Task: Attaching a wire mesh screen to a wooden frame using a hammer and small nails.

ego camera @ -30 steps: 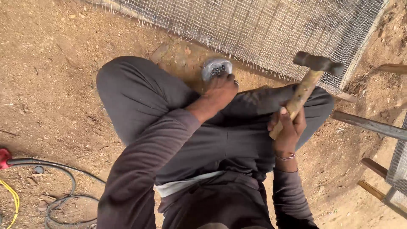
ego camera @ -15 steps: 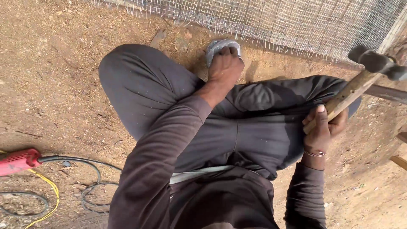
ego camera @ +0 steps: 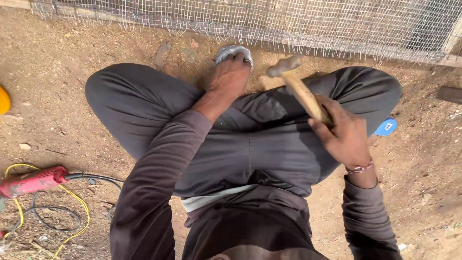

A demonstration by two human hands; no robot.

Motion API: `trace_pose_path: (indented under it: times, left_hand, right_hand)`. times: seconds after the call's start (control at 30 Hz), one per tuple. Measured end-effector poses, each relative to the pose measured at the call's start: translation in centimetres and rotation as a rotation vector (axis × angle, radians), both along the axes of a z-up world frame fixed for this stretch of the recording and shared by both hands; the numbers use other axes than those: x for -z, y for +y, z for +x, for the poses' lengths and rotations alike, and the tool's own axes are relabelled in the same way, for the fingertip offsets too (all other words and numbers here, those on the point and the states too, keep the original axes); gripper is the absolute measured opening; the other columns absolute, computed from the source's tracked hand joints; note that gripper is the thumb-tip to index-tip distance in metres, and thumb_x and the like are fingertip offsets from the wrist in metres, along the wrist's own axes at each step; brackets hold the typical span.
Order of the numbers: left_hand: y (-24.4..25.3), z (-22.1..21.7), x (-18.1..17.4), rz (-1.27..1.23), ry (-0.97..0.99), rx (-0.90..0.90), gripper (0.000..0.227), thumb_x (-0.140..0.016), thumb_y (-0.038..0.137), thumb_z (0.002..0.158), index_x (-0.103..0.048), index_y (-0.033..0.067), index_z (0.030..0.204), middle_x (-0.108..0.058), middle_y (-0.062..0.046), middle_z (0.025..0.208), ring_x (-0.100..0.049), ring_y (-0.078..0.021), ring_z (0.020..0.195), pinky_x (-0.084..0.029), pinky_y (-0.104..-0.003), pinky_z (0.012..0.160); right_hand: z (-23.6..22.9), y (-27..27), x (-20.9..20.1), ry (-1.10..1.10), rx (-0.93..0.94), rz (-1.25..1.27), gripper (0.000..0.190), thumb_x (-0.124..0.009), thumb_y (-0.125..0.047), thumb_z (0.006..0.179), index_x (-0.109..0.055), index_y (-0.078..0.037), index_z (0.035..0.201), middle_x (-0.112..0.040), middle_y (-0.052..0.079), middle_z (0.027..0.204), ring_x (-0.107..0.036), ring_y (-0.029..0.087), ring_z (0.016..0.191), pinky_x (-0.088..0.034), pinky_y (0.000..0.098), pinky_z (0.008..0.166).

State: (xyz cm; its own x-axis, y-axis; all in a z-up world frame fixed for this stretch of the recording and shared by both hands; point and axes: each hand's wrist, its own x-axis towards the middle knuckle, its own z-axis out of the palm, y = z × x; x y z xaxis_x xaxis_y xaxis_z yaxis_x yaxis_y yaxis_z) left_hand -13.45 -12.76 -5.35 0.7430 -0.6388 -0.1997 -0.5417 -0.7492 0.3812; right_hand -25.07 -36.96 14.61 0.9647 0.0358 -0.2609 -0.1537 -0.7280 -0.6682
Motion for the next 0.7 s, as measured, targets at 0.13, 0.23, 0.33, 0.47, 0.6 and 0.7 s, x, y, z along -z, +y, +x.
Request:
trace_pose_path:
  times: [0.13,0.23,0.33,0.47,0.6,0.7]
  left_hand:
    - [0.2,0.7,-0.8,0.007,0.058,-0.003,0.023,-0.066,0.003,0.085,-0.072,-0.0051,0.106,-0.067,-0.022,0.115,-0.070,-0.0352,0.100,-0.062,-0.045,0.078]
    - [0.4,1.6,-2.0,0.006,0.100,-0.009,0.030,-0.069,0.002,0.080,-0.071,-0.0063,0.109,-0.065,-0.024,0.118,-0.070,-0.0362,0.100,-0.061,-0.045,0.078]
    - [0.9,1.3,-1.7,0.022,0.114,-0.012,0.028,-0.072,0.000,0.078,-0.072,-0.0049,0.106,-0.064,-0.025,0.122,-0.069,-0.0367,0.102,-0.061,-0.045,0.078]
    - [1.3,0.9,-0.9,0.071,0.108,-0.007,0.016,-0.073,-0.002,0.083,-0.076,-0.0003,0.099,-0.064,-0.021,0.126,-0.068,-0.0363,0.108,-0.061,-0.046,0.084]
    - [1.8,0.8,-0.6,0.100,0.103,0.004,0.019,-0.073,-0.001,0.080,-0.076,-0.0010,0.099,-0.064,-0.021,0.128,-0.068,-0.0354,0.108,-0.061,-0.045,0.086]
    - [1.4,0.7,-0.8,0.114,0.081,0.034,0.019,-0.073,0.000,0.079,-0.076,-0.0014,0.098,-0.063,-0.022,0.131,-0.068,-0.0353,0.108,-0.061,-0.044,0.084]
  right_hand:
    - [0.8,2.0,0.7,0.095,-0.133,-0.385,0.039,-0.080,-0.027,0.083,-0.067,-0.014,0.118,-0.071,0.013,0.084,-0.069,0.034,0.074,-0.052,0.0467,0.062]
    - [1.6,2.9,0.8,0.096,-0.173,-0.432,0.034,-0.080,-0.028,0.082,-0.067,-0.013,0.110,-0.070,0.013,0.080,-0.069,0.035,0.071,-0.052,0.0472,0.060]
    - [2.2,3.8,1.8,-0.004,-0.227,-0.418,0.031,-0.076,-0.026,0.086,-0.066,-0.010,0.111,-0.070,0.013,0.082,-0.069,0.034,0.071,-0.052,0.0456,0.057]
    - [3.7,4.7,1.9,0.015,-0.365,-0.370,0.038,-0.073,-0.036,0.091,-0.065,-0.002,0.107,-0.069,0.014,0.072,-0.068,0.035,0.062,-0.053,0.0452,0.053]
    - [6.2,4.4,0.1,0.243,-0.477,-0.445,0.046,-0.067,-0.053,0.097,-0.067,-0.007,0.100,-0.067,0.013,0.063,-0.068,0.035,0.057,-0.053,0.0447,0.053]
    - [7.6,2.6,1.4,0.080,-0.430,-0.390,0.050,-0.072,-0.051,0.096,-0.068,-0.003,0.104,-0.065,0.014,0.056,-0.066,0.036,0.052,-0.052,0.0452,0.050]
